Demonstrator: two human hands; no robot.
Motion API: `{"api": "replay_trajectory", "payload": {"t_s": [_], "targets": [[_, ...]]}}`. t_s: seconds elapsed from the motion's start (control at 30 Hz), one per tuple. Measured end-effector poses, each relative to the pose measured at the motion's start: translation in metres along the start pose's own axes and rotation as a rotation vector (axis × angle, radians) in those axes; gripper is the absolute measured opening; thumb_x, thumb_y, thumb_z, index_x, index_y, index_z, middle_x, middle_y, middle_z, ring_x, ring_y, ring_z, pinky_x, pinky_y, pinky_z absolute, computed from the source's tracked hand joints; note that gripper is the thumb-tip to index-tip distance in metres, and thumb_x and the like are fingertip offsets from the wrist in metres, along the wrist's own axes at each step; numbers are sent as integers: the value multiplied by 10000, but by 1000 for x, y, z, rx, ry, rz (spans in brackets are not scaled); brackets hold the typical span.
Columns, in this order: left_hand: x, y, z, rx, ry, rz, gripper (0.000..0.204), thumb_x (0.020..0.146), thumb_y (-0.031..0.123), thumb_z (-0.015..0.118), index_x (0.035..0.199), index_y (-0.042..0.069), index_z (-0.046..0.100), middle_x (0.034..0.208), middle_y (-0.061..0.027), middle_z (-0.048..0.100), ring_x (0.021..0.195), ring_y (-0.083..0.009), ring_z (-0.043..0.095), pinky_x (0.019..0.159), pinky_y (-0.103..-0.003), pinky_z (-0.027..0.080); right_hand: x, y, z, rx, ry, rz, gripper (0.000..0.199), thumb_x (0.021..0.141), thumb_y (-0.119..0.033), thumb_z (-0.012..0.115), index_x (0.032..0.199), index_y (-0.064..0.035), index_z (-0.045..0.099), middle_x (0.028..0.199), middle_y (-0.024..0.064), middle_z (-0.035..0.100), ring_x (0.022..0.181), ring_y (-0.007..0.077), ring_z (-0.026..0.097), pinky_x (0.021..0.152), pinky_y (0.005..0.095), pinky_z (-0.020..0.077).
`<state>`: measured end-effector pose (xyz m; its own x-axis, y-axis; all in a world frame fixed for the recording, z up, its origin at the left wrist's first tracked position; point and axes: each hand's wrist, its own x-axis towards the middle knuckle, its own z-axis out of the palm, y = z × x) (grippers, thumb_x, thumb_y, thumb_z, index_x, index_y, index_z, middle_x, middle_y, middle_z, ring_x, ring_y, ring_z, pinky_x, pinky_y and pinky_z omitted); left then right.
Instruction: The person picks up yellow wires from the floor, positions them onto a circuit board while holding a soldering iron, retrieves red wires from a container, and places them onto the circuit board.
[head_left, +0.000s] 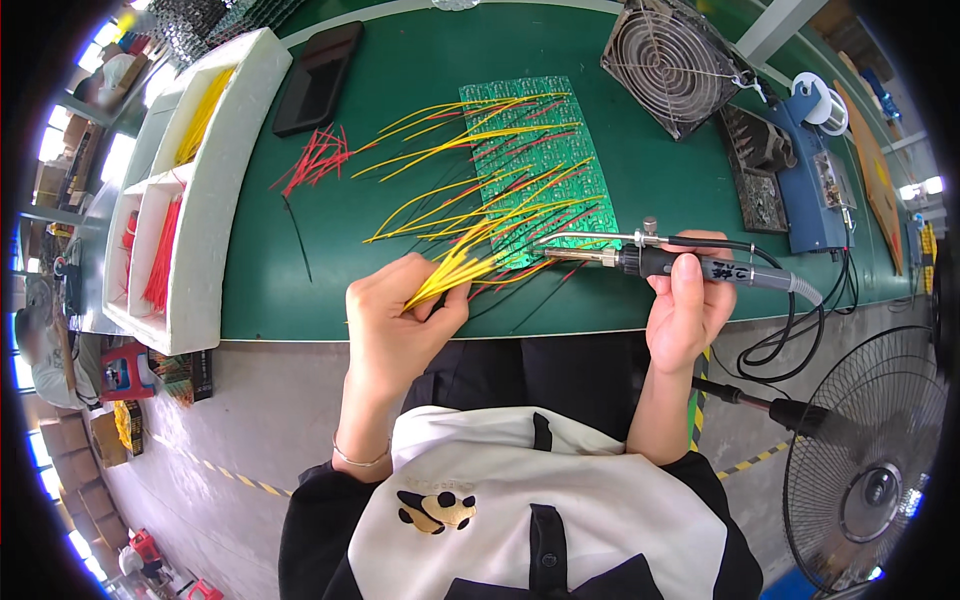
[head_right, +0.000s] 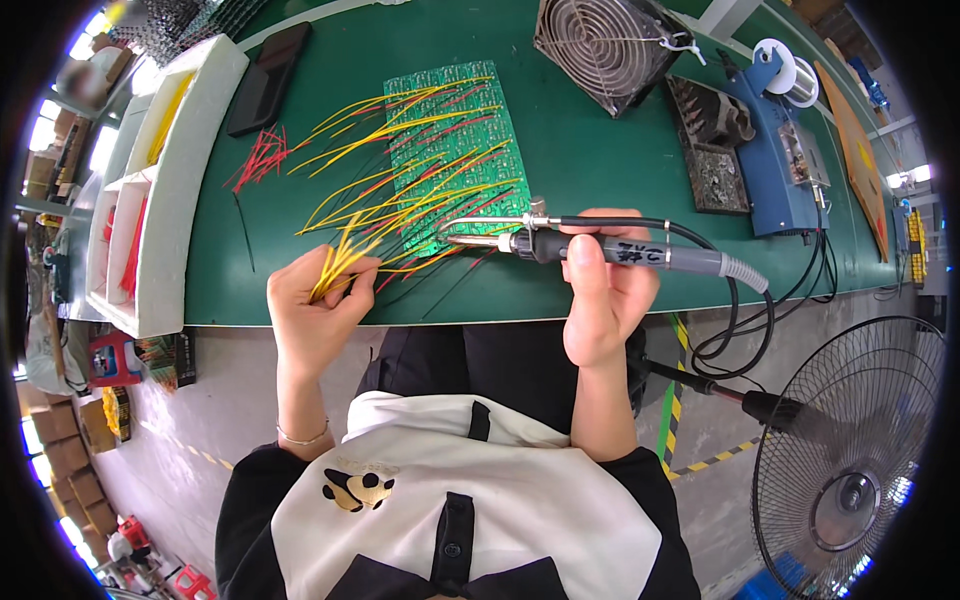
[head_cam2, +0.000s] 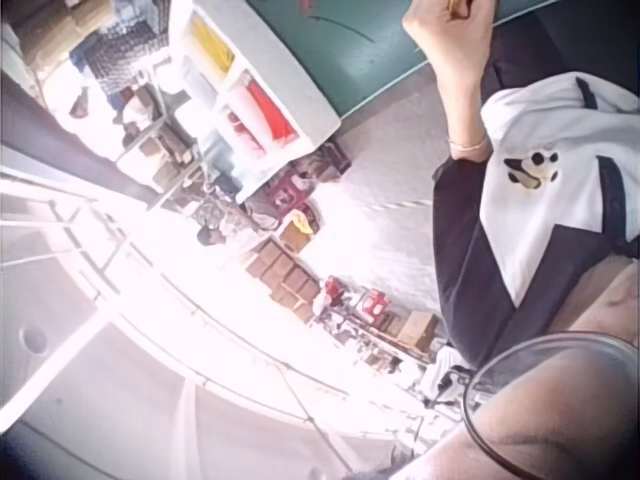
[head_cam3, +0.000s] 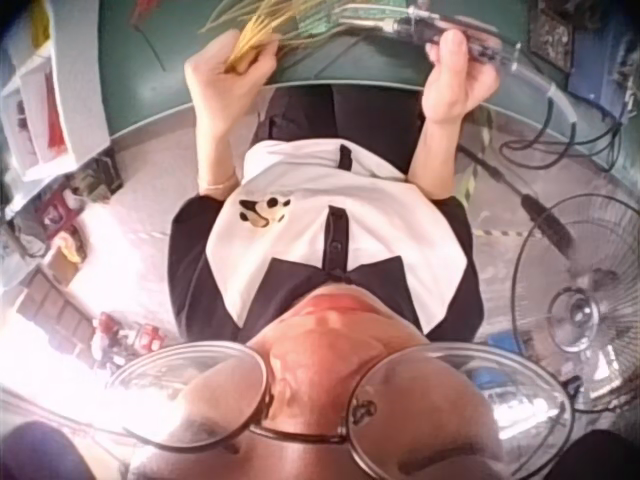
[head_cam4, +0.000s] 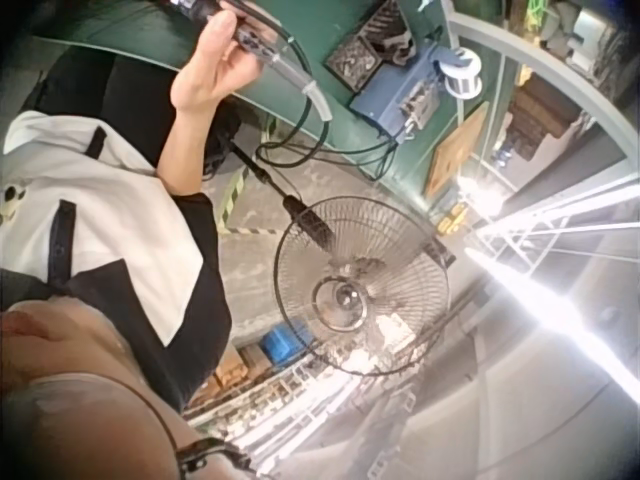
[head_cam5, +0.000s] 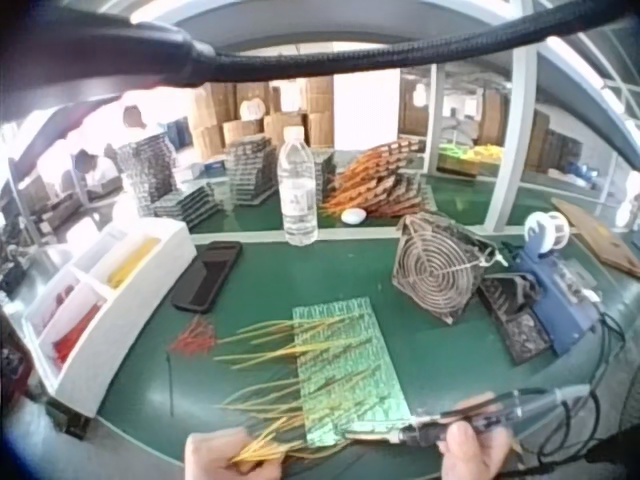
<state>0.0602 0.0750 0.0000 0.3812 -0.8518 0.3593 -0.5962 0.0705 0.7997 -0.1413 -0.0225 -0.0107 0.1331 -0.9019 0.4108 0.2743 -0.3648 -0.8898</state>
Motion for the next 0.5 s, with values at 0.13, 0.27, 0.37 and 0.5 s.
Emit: {"api": "replay_trajectory", "payload": {"t_s": [0.13, 0.27, 0.37, 0.5], "targets": [[-1, -2, -1, -29, 11, -62, 240, 633, -48, 667, 548, 10, 450, 473, -17, 314, 429, -111, 288, 407, -244, 257, 0, 1, -1, -43, -40, 4, 160, 863, -138, 474, 900, 17, 489, 736, 43, 469, 585, 66, 385, 520, 202, 327], [-2, -5, -2, -56, -19, -56, 130, 636, -107, 601, 736, -33, 640, 522, 52, 314, 481, -3, 285, 432, -172, 231, 0, 0, 0, -53, -47, 10, 160, 864, -135, 473, 901, 20, 488, 729, 41, 469, 584, 65, 384, 518, 202, 325], [-2, -4, -3, -55, -26, -92, 132, 639, -106, 603, 741, -33, 645, 525, 55, 316, 482, -2, 286, 433, -169, 231, 0, 1, -1, -48, -41, 7, 161, 865, -135, 472, 904, 21, 487, 726, 41, 468, 583, 63, 383, 517, 201, 323], [-2, -5, -2, -84, -28, -91, 131, 642, -103, 606, 743, -30, 646, 527, 56, 316, 482, -1, 285, 433, -169, 229, 0, 2, 0, -40, -38, 9, 162, 865, -134, 473, 908, 21, 489, 723, 41, 468, 582, 62, 383, 515, 200, 320]]}}
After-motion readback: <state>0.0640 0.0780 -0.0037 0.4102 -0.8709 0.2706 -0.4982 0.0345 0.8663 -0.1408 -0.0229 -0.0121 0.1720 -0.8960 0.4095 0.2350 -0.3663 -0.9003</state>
